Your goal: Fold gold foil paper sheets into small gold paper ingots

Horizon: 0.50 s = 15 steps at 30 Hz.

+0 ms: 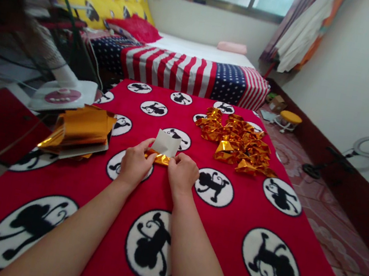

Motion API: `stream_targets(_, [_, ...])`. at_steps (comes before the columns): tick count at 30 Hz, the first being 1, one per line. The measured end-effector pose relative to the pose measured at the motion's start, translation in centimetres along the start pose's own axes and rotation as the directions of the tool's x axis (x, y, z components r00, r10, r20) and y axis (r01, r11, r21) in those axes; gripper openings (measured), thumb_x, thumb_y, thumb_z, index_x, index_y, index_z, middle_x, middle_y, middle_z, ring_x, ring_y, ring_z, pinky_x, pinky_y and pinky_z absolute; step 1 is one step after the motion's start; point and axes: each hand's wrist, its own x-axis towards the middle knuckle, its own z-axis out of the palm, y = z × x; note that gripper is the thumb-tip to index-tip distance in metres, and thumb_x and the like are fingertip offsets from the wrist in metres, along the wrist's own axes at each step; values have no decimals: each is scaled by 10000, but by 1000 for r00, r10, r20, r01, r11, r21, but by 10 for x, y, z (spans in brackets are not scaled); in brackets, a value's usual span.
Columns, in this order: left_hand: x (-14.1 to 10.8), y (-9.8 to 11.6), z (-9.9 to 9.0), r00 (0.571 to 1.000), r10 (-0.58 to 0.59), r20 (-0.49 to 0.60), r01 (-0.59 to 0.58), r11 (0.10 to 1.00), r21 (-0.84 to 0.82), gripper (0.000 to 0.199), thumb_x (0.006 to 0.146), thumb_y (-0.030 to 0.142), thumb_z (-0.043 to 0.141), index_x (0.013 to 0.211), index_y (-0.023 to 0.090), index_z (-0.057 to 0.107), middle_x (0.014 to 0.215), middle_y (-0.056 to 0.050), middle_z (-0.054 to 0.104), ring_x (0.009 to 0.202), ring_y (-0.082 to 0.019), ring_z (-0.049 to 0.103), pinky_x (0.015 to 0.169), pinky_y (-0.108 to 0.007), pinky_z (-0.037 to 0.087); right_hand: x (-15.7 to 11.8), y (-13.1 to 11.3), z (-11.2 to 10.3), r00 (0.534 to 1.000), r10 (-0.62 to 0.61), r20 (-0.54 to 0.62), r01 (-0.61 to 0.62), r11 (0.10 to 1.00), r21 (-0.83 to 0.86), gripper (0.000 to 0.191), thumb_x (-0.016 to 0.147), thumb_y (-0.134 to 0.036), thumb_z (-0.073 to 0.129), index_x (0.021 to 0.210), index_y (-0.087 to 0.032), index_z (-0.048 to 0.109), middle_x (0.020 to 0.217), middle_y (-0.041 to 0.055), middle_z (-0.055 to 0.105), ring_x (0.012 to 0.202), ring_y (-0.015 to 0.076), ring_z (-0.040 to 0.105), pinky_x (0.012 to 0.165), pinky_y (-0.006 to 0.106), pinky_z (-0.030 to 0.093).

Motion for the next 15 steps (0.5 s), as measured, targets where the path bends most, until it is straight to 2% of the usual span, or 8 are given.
stream_targets(3, [-3, 2, 0, 1000, 4, -7, -3, 997, 77, 474, 836, 274, 606, 1309, 294, 574, 995, -69, 741, 918, -277, 689, 781, -356, 527, 0, 0, 0, 1000, -2, 6, 2, 1000, -18, 182, 801, -372, 573, 730, -264, 699, 720, -4, 707, 699, 183, 630, 593, 257, 341])
stream_targets(8, [-4, 2, 1, 994, 90, -54, -86, 994, 69, 448, 822, 196, 612, 1266, 254, 587, 1113, -73, 655, 1023, -240, 619, 880, -328, 499, 1, -1, -1, 1000, 3, 26, -2, 1000, -29, 176, 802, -361, 566, 737, -262, 696, 738, 2, 713, 719, 195, 646, 601, 262, 357])
stream_targets(15, [0, -5, 0, 981, 53, -184, -30, 991, 128, 579, 702, 270, 771, 1242, 229, 565, 1299, -108, 488, 1172, -296, 470, 1018, -424, 416, 3, -2, -3, 996, 54, 65, -53, 999, -11, 124, 772, -348, 599, 742, -256, 676, 748, 6, 710, 736, 208, 648, 596, 263, 364])
